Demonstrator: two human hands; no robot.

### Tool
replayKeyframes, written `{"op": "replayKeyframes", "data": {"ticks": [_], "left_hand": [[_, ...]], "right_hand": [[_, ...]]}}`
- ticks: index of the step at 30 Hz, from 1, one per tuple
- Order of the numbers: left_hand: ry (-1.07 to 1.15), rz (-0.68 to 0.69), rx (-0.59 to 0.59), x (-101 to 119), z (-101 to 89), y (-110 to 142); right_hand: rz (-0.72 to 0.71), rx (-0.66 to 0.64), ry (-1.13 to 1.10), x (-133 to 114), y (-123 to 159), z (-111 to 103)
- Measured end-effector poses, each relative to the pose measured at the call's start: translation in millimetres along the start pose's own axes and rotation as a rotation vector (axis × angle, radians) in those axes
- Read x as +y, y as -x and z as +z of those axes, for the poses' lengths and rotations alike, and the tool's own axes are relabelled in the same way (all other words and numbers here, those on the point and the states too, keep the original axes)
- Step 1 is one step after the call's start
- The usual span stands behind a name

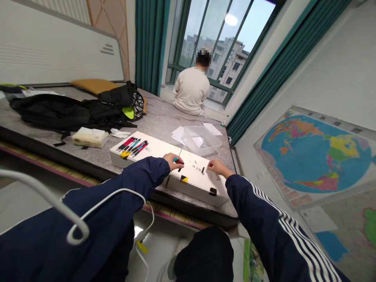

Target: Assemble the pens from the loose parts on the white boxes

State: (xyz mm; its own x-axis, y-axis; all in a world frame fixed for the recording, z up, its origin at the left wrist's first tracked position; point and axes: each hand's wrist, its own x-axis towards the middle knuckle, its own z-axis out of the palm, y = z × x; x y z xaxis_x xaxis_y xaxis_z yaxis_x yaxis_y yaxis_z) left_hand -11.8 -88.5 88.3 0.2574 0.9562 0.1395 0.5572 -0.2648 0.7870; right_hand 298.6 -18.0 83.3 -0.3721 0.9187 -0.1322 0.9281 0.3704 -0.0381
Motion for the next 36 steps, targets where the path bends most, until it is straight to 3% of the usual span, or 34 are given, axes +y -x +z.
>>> {"op": "replayKeyframes", "data": {"ticks": [11, 36], "left_hand": [[-0.054, 0.029, -0.048, -5, 7.6, -5], [-0.033, 0.040, -0.058, -7, 12.8, -8]], "right_hand": [[0.042, -0.165, -0.044, 37, 20, -8], [0.018, -0.108, 0.062, 10, 15, 16]]}}
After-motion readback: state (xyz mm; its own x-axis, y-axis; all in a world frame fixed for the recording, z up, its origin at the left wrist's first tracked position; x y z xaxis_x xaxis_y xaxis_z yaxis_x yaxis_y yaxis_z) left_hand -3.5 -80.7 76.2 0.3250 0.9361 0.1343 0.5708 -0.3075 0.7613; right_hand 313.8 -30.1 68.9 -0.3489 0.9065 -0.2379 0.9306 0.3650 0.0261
